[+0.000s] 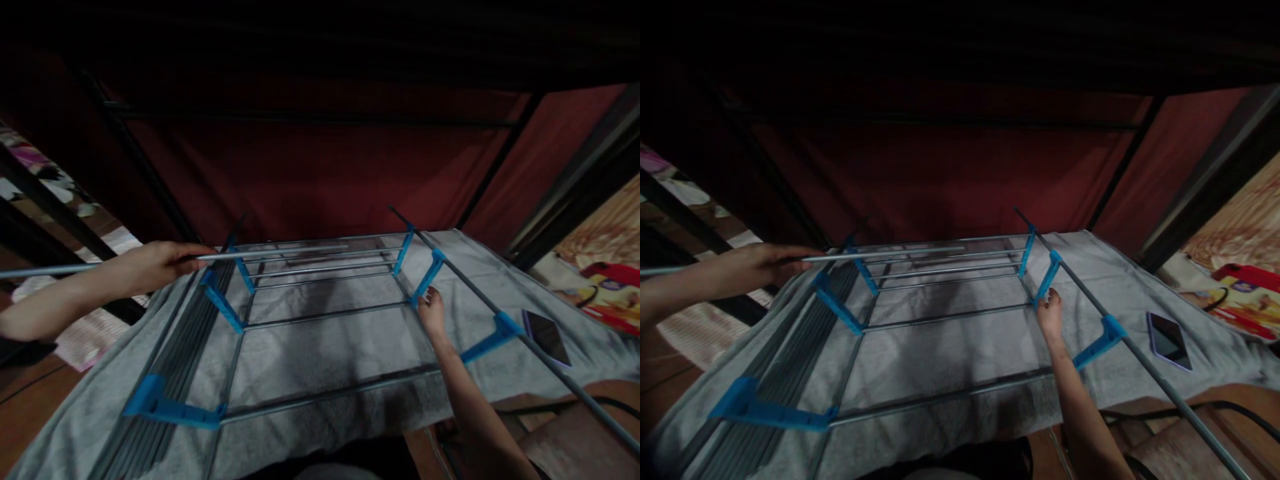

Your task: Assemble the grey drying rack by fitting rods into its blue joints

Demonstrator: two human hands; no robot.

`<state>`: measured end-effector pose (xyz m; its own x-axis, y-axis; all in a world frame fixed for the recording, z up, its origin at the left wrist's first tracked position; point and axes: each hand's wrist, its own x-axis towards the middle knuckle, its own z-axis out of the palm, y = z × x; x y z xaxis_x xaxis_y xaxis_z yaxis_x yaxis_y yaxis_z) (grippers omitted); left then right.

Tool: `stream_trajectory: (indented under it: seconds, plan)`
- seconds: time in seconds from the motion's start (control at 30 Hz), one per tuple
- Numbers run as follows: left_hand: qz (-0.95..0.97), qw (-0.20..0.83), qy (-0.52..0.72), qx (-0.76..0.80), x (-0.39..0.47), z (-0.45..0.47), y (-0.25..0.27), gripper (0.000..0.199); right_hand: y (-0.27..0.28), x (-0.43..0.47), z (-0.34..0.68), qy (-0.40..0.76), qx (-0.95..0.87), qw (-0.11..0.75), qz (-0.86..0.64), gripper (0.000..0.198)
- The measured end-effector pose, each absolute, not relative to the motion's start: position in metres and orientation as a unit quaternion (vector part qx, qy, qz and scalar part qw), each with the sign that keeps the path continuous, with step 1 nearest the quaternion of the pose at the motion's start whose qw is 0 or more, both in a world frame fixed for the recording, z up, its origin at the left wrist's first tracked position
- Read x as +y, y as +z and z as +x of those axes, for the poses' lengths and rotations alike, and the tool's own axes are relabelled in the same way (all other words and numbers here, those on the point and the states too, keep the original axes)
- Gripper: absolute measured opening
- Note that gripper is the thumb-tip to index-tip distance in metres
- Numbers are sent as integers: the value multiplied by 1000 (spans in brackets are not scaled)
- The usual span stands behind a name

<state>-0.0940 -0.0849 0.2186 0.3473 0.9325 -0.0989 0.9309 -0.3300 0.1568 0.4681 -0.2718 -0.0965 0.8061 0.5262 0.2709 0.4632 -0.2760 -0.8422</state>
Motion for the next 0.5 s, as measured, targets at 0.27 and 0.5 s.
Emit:
stream_trajectory:
  seconds: [0.27,0.5]
  plan:
    - [920,29,-56,388,-92,52,200,20,-115,-286,444,78,-233,591,-769,36]
    - [942,94,74,314,-96,127,129,10,-124,-287,417,173,-236,641,-709,34]
